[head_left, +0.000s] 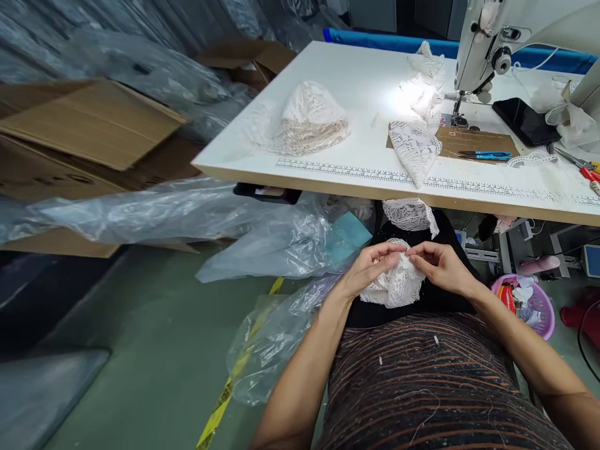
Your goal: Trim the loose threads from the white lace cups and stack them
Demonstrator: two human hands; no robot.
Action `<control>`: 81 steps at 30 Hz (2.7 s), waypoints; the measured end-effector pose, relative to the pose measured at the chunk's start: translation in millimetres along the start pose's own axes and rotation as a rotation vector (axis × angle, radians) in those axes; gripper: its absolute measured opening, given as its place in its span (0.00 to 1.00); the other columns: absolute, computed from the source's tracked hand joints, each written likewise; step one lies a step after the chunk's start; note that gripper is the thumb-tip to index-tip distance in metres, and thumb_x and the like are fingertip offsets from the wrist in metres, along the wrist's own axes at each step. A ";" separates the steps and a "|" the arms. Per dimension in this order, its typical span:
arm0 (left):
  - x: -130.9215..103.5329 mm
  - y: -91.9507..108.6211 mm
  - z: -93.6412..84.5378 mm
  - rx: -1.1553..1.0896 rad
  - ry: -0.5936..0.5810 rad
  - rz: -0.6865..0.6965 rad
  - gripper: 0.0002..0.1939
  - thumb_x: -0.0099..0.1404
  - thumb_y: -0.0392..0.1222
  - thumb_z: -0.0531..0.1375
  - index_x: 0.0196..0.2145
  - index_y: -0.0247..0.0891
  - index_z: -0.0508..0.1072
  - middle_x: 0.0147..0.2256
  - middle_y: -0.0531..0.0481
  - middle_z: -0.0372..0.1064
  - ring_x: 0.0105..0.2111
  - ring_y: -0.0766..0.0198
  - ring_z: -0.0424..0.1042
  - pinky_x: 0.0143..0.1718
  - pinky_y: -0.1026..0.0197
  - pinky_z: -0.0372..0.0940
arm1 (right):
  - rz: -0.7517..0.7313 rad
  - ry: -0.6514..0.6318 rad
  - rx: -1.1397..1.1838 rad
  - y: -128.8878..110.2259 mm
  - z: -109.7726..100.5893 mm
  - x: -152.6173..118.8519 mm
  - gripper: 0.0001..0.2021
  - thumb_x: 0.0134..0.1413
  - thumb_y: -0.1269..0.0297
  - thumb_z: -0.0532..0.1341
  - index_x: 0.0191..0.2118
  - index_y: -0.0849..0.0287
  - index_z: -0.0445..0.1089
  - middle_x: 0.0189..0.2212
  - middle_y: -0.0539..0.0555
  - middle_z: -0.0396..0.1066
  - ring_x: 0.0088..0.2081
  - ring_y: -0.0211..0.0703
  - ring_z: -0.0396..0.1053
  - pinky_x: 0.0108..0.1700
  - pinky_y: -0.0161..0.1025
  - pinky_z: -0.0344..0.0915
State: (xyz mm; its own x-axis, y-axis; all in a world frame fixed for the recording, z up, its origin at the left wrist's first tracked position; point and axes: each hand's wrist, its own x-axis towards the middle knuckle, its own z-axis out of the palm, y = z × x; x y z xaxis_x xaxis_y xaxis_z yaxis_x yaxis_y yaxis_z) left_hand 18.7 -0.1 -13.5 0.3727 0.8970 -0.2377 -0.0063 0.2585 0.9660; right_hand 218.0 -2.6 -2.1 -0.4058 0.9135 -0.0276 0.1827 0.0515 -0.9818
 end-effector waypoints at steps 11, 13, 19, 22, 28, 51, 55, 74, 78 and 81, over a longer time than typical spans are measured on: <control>-0.8 20.4 1.2 0.126 -0.066 0.117 0.17 0.53 0.52 0.68 0.25 0.34 0.73 0.28 0.51 0.66 0.29 0.66 0.62 0.30 0.64 0.58 | -0.434 0.165 -0.669 -63.4 -63.6 13.8 0.07 0.61 0.67 0.56 0.42 0.56 0.71 0.37 0.56 0.76 0.36 0.44 0.72 0.40 0.43 0.69; -3.3 21.4 1.8 0.125 -0.053 0.090 0.18 0.53 0.53 0.68 0.26 0.35 0.73 0.25 0.53 0.64 0.25 0.68 0.59 0.27 0.65 0.56 | -0.461 0.355 -0.886 -82.2 -103.4 34.3 0.11 0.58 0.68 0.59 0.47 0.58 0.72 0.44 0.60 0.75 0.46 0.50 0.71 0.47 0.49 0.68; -7.2 21.8 1.9 0.153 -0.069 0.077 0.17 0.53 0.53 0.69 0.30 0.35 0.79 0.23 0.52 0.68 0.22 0.70 0.57 0.24 0.65 0.53 | -0.066 0.252 -1.315 -84.2 -174.5 87.6 0.16 0.61 0.66 0.58 0.45 0.77 0.74 0.47 0.70 0.74 0.49 0.50 0.71 0.46 0.48 0.62; -7.9 21.4 -0.2 0.135 -0.081 0.078 0.18 0.54 0.54 0.69 0.32 0.34 0.82 0.28 0.47 0.74 0.25 0.67 0.62 0.26 0.64 0.55 | -0.135 0.336 -1.342 -76.8 -173.9 95.3 0.21 0.66 0.60 0.52 0.40 0.77 0.74 0.46 0.68 0.74 0.49 0.47 0.71 0.44 0.46 0.60; -8.4 22.8 -0.8 0.094 -0.112 0.051 0.18 0.54 0.54 0.69 0.31 0.34 0.83 0.25 0.49 0.72 0.25 0.68 0.62 0.28 0.63 0.54 | -0.441 0.537 -0.733 -85.3 -116.3 54.5 0.13 0.68 0.58 0.52 0.43 0.61 0.68 0.35 0.58 0.75 0.30 0.33 0.71 0.35 0.37 0.64; -8.6 30.8 8.6 0.059 -0.088 0.065 0.21 0.54 0.57 0.68 0.23 0.34 0.74 0.20 0.55 0.57 0.22 0.71 0.51 0.23 0.63 0.46 | -0.230 -0.059 -0.063 -24.1 -4.6 7.0 0.22 0.60 0.43 0.58 0.31 0.59 0.67 0.27 0.48 0.61 0.29 0.35 0.59 0.33 0.35 0.60; -7.8 29.0 8.3 0.040 -0.085 0.054 0.19 0.52 0.55 0.69 0.24 0.33 0.76 0.21 0.53 0.63 0.22 0.70 0.56 0.24 0.64 0.51 | -0.218 -0.047 -0.070 -22.1 -5.6 4.9 0.23 0.61 0.41 0.56 0.34 0.59 0.68 0.27 0.49 0.63 0.29 0.35 0.59 0.32 0.35 0.60; -4.6 26.0 13.0 -0.023 -0.077 0.043 0.13 0.50 0.47 0.69 0.22 0.34 0.77 0.21 0.52 0.66 0.23 0.69 0.59 0.26 0.64 0.52 | -0.116 0.151 -0.418 -24.5 3.6 -15.0 0.26 0.66 0.44 0.47 0.24 0.57 0.64 0.19 0.48 0.59 0.21 0.36 0.55 0.26 0.36 0.52; -1.4 21.9 13.3 -0.077 0.027 -0.025 0.14 0.46 0.48 0.70 0.22 0.34 0.78 0.21 0.52 0.67 0.23 0.69 0.60 0.25 0.65 0.52 | -0.271 0.486 -0.495 -45.4 -46.7 6.4 0.25 0.69 0.47 0.44 0.34 0.57 0.71 0.24 0.51 0.66 0.27 0.40 0.62 0.32 0.39 0.60; 0.3 23.0 13.7 -0.156 0.068 -0.080 0.14 0.43 0.48 0.72 0.22 0.34 0.78 0.22 0.52 0.69 0.23 0.69 0.63 0.26 0.65 0.56 | -0.357 0.604 -0.734 -61.8 -92.2 28.9 0.21 0.68 0.50 0.50 0.35 0.58 0.72 0.29 0.57 0.70 0.35 0.46 0.67 0.40 0.46 0.64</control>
State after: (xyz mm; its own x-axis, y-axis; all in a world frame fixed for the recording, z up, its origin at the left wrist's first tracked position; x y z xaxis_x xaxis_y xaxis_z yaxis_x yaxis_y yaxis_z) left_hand 31.4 1.1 10.0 0.3138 0.8921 -0.3250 -0.1252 0.3782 0.9172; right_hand 277.6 57.8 75.1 -0.0607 0.8370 0.5438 0.7270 0.4104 -0.5505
